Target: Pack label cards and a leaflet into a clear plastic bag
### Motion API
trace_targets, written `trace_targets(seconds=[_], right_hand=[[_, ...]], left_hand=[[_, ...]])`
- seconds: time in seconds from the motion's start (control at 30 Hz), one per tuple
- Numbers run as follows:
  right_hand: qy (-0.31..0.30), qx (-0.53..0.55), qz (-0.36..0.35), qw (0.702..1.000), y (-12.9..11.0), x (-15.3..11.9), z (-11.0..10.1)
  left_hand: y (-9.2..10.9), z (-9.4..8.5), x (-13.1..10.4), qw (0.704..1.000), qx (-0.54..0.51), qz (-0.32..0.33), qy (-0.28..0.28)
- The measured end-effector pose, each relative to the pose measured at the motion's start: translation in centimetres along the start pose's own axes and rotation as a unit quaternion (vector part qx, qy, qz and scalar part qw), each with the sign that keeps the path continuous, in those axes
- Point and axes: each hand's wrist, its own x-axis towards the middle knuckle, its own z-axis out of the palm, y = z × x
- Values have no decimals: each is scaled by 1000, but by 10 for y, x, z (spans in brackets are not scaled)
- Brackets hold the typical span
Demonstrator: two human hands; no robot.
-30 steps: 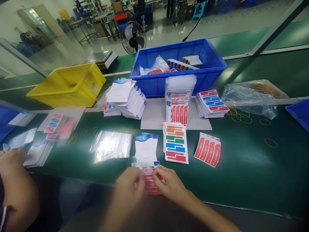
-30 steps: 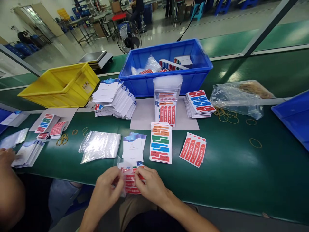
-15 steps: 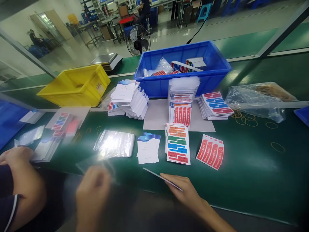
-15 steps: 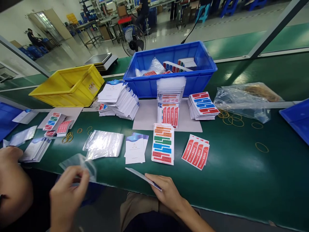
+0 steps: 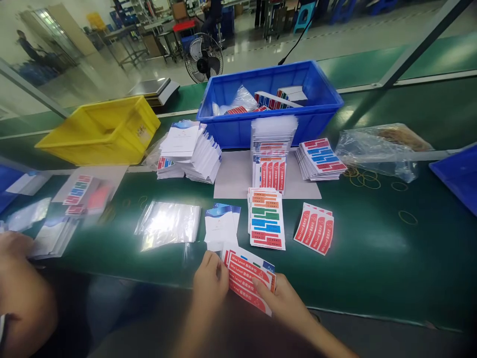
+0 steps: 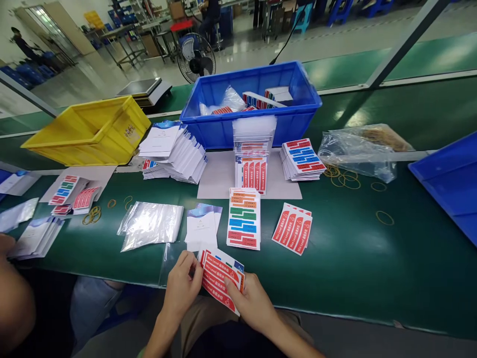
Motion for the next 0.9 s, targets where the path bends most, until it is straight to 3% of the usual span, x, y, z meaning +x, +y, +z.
trace_targets(seconds=[0.2,0.53,0.9], right_hand=[[-33,148,84,985,8,4,-6],[-51,187,116,974,11,4,-14],[-92,221,108,965,0,12,-16]], left_hand=[[-4,17,-2,999,28,34,24],[-6,21,-6,995,24,92,36],[-9,12,-1,989,13,146,13]])
